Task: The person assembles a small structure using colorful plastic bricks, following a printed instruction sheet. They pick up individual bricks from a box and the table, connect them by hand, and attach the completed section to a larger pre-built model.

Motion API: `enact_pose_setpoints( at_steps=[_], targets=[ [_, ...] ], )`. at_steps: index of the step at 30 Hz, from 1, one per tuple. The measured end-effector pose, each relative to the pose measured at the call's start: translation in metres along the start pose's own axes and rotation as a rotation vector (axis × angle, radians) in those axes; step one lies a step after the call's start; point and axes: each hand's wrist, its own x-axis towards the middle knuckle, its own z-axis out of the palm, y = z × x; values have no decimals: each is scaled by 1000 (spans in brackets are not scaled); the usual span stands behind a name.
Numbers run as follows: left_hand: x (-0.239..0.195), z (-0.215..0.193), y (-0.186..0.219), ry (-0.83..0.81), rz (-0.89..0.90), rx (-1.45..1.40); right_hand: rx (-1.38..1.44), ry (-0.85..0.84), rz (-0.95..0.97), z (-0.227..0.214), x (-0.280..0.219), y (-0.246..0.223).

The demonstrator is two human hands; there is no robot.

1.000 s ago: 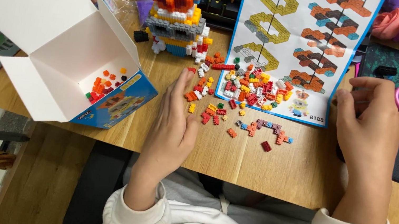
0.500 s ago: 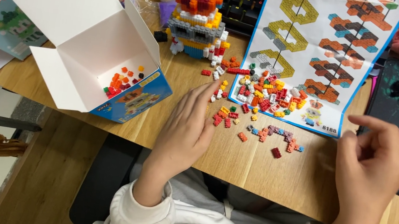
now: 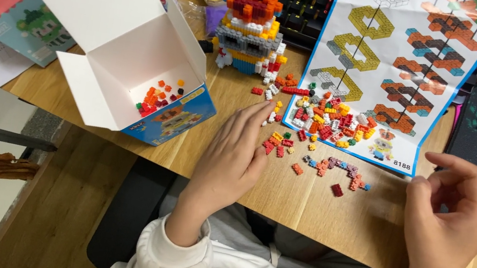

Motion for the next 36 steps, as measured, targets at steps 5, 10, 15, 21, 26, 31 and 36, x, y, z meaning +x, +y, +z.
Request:
enact_pose_setpoints(
  at_steps=[5,10,15,21,26,31,36],
  targets=[
    [-1,-1,-3,10,25,-24,34,-230,36,-19,14,-49],
    [-3,-3,-2,51,62,-41,-110,-434,-150,-24,41,-119],
    [-5,-2,-2,58,18,-59,-198,-622,-700,35,83,-136],
    [-9,-1,-2,119,39,-31,-61,-759,-480,120,119,-134],
    [-10,-2,-4,125,56,-84,10,-774,-377,135,116,-138],
    [-10,2,-6,154,52,-119,177,-763,-355,145,122,-129],
    [-11,3,-6,155,56,-111,343,-810,-204,152,134,-114]
  ],
)
